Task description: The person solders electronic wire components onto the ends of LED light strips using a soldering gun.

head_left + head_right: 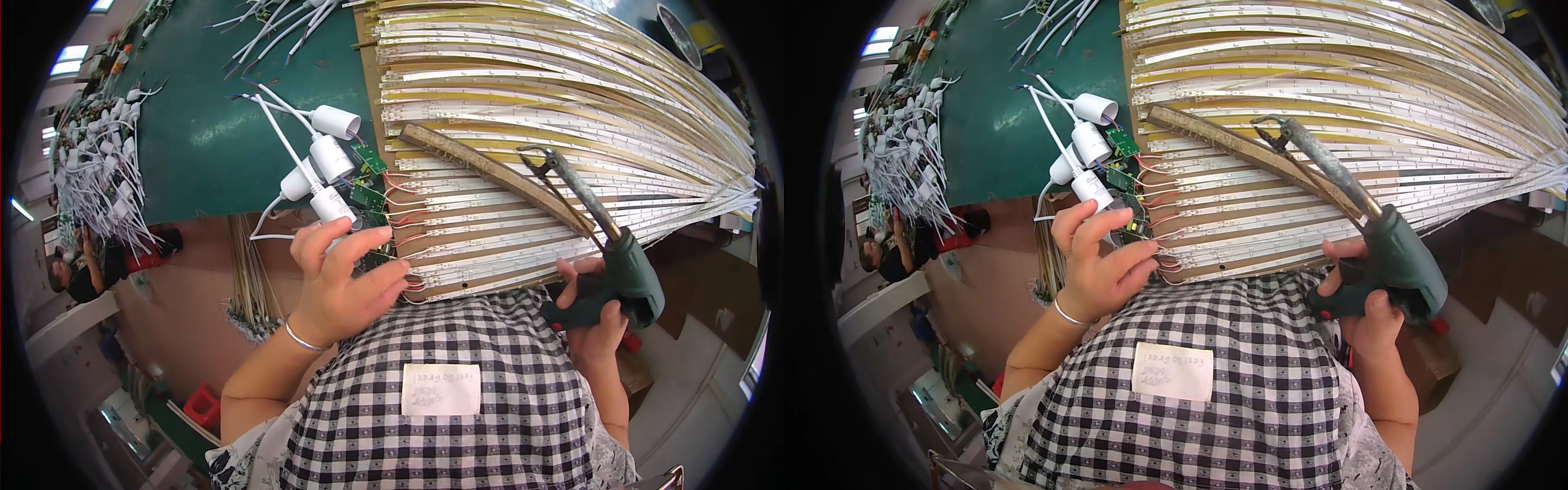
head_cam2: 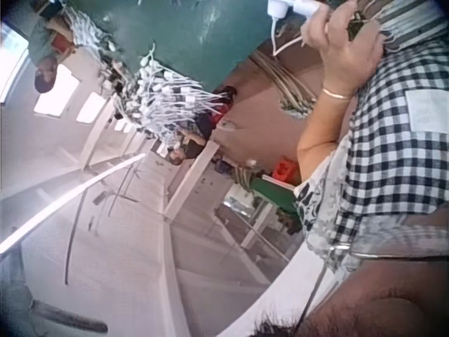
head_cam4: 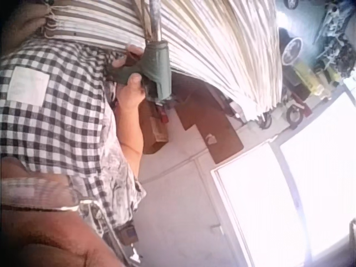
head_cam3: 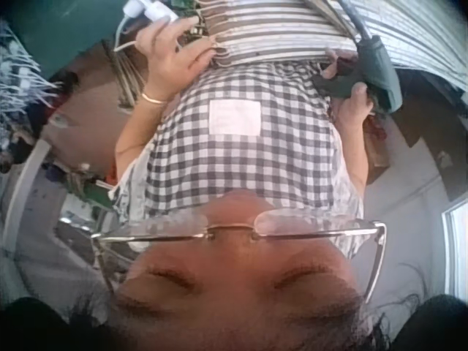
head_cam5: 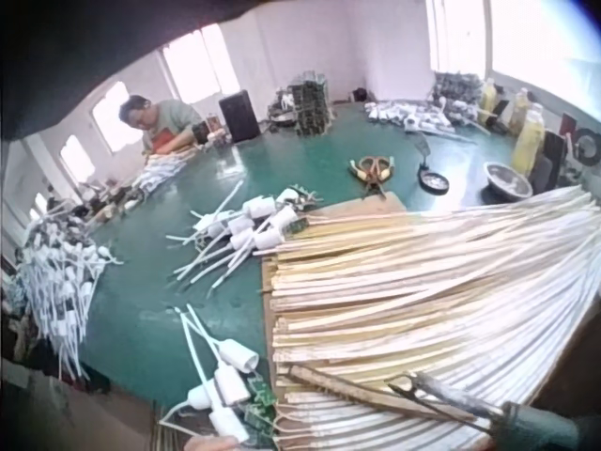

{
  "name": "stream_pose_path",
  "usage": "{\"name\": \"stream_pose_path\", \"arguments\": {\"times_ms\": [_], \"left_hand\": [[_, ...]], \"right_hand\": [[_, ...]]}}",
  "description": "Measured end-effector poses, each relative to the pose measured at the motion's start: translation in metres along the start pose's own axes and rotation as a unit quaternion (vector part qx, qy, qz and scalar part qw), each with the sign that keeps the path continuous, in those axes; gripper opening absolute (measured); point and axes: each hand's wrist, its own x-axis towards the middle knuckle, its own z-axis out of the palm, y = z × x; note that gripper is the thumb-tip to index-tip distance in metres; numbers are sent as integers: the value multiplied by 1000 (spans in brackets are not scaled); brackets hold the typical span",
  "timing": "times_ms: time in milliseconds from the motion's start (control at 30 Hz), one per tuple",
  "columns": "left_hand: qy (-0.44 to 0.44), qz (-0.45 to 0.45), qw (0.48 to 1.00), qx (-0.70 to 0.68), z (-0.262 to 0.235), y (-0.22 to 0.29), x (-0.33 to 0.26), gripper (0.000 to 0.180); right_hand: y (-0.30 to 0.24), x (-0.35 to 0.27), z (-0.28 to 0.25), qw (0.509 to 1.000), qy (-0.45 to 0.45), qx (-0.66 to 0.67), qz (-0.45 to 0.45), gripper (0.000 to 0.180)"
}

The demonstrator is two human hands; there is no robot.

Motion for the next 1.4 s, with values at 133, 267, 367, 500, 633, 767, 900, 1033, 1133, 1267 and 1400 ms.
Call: {"name": "stream_pose_path", "arguments": {"times_ms": [133,267,367,500,633,767,900,1033,1133,1267,1400], "left_hand": [[-33,-6,998,49,11,7,4,23],[-6,-20,999,39,18,10,11,20],[0,14,999,52,14,12,18,22],[69,80,994,-32,12,17,46,19],[-33,104,946,-305,19,38,72,17],[-183,-77,788,-583,26,77,89,14],[-232,-149,630,-726,47,89,88,21],[-215,-190,572,-768,51,90,93,19],[-213,-194,558,-779,53,91,94,17],[-211,-202,567,-770,58,87,93,17],[-214,-206,575,-762,59,86,95,16]], "right_hand": [[1,1,-2,1000,-8,-1,29,74],[-6,-3,-11,1000,-7,-15,12,73],[-9,0,-15,998,-11,59,-25,69],[-5,26,-2,919,-60,389,19,47],[1,34,30,820,-72,563,74,45],[7,31,29,774,-114,618,84,48],[10,36,22,756,-149,632,86,49],[11,36,23,746,-112,647,109,50],[11,38,22,745,-111,647,117,49],[13,38,24,740,-117,652,118,48],[15,40,24,739,-114,653,121,48]]}}
